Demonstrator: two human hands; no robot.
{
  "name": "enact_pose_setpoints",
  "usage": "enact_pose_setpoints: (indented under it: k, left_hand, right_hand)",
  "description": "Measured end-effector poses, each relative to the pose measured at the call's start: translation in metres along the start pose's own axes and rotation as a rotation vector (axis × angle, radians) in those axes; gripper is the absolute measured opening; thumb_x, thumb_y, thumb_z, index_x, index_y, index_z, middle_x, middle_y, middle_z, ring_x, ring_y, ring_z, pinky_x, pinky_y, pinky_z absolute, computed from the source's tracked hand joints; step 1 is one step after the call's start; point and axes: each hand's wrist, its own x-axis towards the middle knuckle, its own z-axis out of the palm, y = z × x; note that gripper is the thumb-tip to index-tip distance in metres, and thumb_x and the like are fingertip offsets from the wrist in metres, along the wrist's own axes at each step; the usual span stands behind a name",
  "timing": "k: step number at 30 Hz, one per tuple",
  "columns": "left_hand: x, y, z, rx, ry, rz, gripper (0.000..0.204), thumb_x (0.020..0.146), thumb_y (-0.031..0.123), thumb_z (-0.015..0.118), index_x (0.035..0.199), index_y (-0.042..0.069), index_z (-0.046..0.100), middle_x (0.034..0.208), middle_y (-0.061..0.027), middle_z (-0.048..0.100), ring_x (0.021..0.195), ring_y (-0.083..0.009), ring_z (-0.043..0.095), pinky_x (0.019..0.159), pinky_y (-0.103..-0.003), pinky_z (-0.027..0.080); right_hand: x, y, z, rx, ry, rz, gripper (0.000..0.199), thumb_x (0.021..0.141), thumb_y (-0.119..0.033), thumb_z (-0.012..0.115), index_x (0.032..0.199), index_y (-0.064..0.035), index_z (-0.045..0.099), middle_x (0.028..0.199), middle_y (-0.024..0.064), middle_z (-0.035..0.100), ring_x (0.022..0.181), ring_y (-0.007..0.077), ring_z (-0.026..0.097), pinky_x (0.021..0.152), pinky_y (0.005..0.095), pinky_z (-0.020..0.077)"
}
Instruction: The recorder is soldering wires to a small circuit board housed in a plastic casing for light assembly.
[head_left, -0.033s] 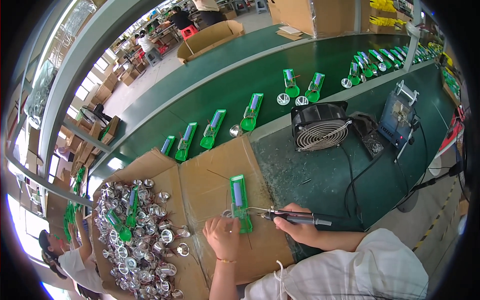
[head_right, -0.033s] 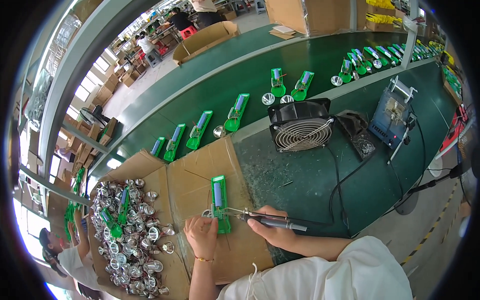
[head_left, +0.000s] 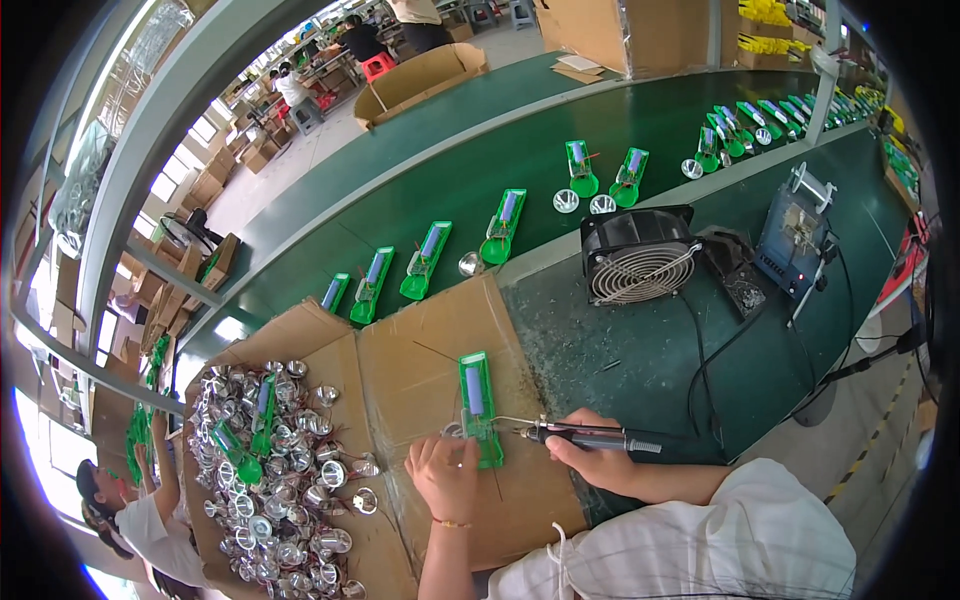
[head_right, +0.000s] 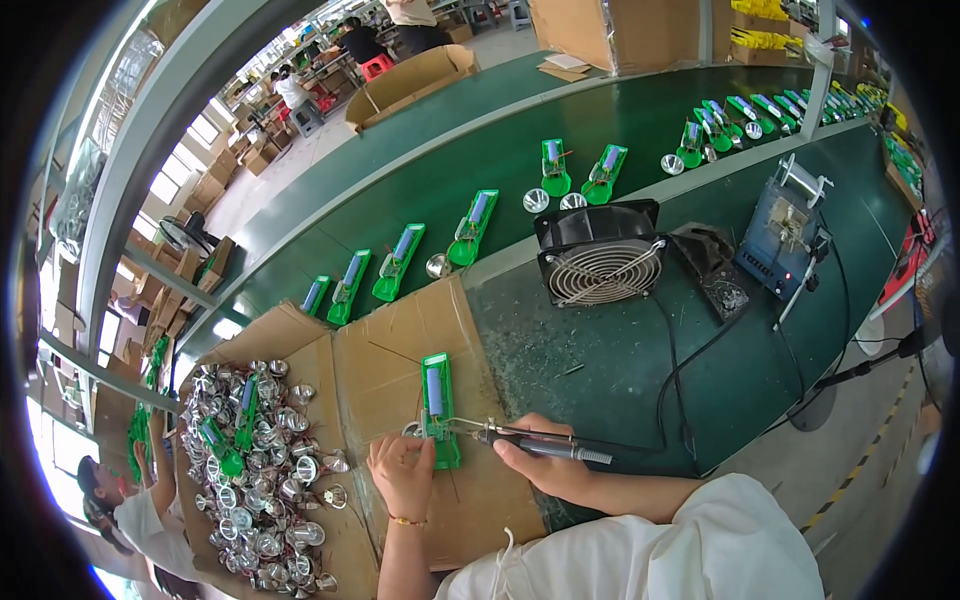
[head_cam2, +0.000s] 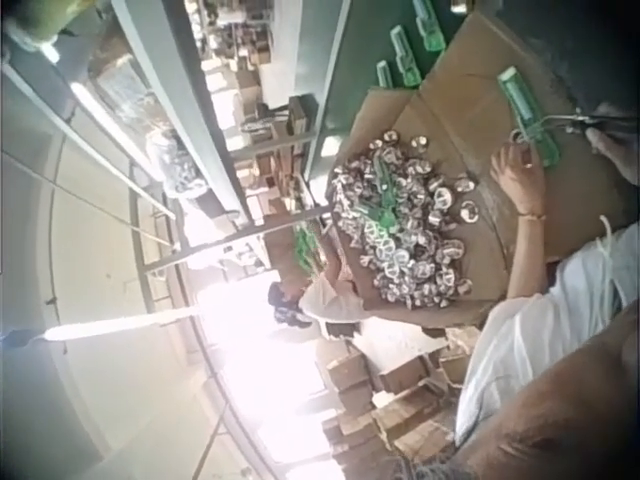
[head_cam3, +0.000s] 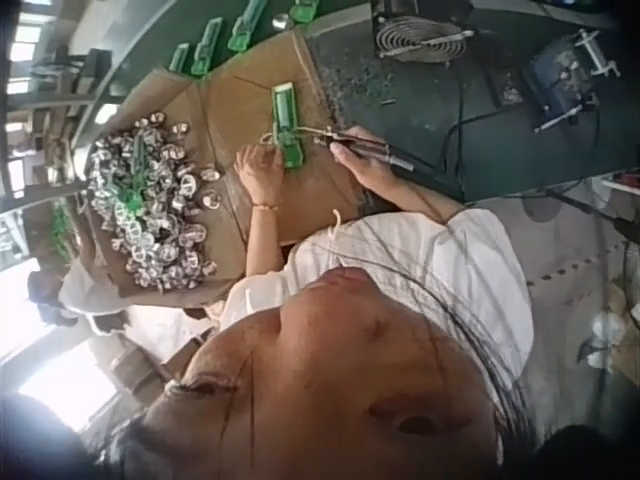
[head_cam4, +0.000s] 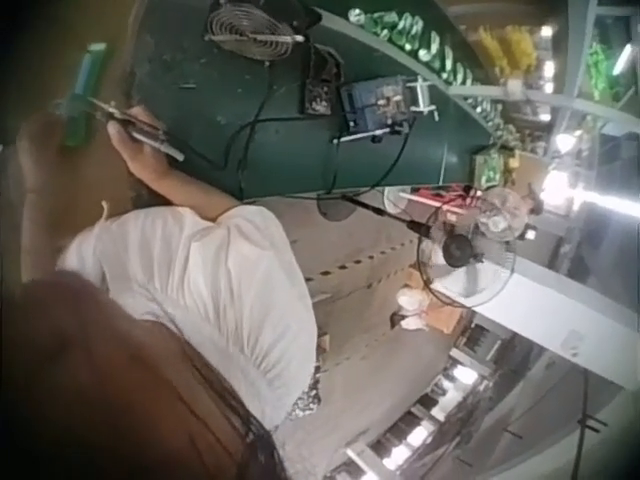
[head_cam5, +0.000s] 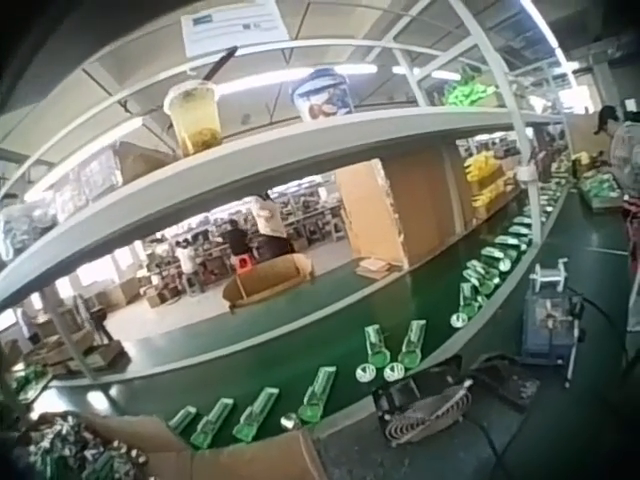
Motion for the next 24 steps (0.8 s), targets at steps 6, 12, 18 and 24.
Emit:
enact_pose_setpoints:
  k: [6,12,18,24]
  left_hand:
    - [-0.002,-0.005,0.002,-0.004,0.022,0.009,0.015,0.063,0.015,0.074,0.064,0.009,0.060,0.072,-0.0056,0.059,0.080,-0.0256,0.055,0.077,-0.037,0.040]
    - [-0.002,-0.006,0.001,-0.023,0.021,0.014,0.017,0.063,0.015,0.074,0.063,0.009,0.059,0.070,-0.0059,0.058,0.079,-0.0255,0.054,0.076,-0.037,0.040]
    - [-0.001,-0.008,-0.005,-0.136,0.004,0.007,0.015,0.069,0.012,0.072,0.064,0.005,0.059,0.071,-0.0084,0.059,0.074,-0.0280,0.053,0.067,-0.037,0.043]
    - [-0.006,-0.041,-0.018,-0.109,0.061,-0.124,0.015,0.073,0.010,0.068,0.066,0.001,0.059,0.068,-0.0121,0.058,0.067,-0.0304,0.053,0.063,-0.038,0.041]
  right_hand:
    - [0.002,0.005,0.005,0.063,0.050,-0.017,0.018,0.082,-0.017,0.066,0.088,-0.0016,0.059,0.066,0.0010,0.058,0.060,0.0030,0.049,0.052,0.0214,0.0404]
    - [0.001,0.004,0.001,-0.028,0.001,-0.003,0.018,0.084,-0.015,0.064,0.089,0.0000,0.054,0.070,0.0054,0.063,0.064,0.0072,0.059,0.056,0.0221,0.0476]
    - [-0.001,0.002,0.004,0.012,0.043,0.005,0.018,0.082,-0.018,0.065,0.087,-0.0019,0.058,0.064,0.0004,0.057,0.058,0.0033,0.049,0.051,0.0221,0.0407]
    - [-0.003,-0.002,0.003,0.040,0.018,0.023,0.018,0.083,-0.015,0.064,0.088,0.0003,0.055,0.067,0.0038,0.060,0.060,0.0050,0.054,0.052,0.0213,0.0439]
